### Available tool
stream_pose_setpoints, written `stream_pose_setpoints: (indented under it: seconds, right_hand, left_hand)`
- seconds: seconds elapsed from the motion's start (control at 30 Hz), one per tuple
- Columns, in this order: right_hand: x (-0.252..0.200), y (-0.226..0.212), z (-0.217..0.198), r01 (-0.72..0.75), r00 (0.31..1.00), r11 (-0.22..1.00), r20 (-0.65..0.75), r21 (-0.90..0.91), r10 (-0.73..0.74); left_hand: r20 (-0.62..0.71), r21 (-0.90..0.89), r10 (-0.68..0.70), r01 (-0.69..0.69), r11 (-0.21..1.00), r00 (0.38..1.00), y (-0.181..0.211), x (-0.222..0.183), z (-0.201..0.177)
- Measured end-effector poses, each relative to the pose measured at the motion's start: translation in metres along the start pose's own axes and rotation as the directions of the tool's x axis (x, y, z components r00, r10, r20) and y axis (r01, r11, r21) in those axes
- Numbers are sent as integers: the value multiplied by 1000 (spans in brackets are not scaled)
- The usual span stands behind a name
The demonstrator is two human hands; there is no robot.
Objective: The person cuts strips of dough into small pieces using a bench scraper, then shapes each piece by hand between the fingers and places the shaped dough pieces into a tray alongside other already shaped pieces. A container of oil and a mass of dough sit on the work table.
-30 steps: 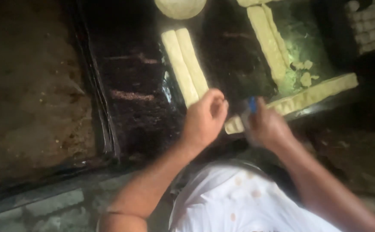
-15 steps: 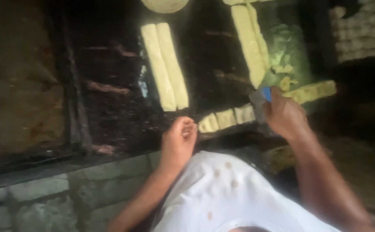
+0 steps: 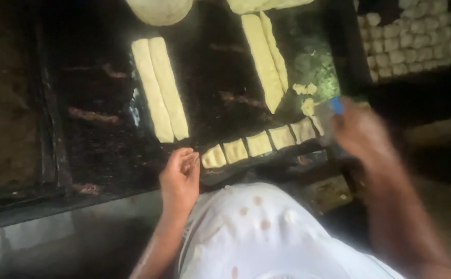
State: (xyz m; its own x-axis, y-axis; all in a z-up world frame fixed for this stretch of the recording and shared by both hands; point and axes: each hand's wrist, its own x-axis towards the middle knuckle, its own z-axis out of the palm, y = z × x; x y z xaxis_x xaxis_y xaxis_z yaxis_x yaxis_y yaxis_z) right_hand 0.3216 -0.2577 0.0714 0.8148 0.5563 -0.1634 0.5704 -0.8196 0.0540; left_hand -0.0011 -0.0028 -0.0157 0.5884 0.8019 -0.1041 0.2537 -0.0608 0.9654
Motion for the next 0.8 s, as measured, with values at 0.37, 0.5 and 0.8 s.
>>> stream_pose_setpoints:
  seconds: [0.37, 0.5, 0.8]
  right_hand:
    - [-7, 51, -61, -2, 962, 993, -273, -119, -31]
    - [6, 63, -60, -122, 981, 968, -177, -222, 83]
    - [47, 63, 29, 134, 981, 947, -174, 291, -85]
  left_hand:
    - [-136, 119, 74, -57, 991, 988, 1, -12, 19]
    - [-171, 212, 106, -68, 975, 980, 5, -13, 27]
    - [-161, 311, 235, -177, 934, 959, 11, -21, 45]
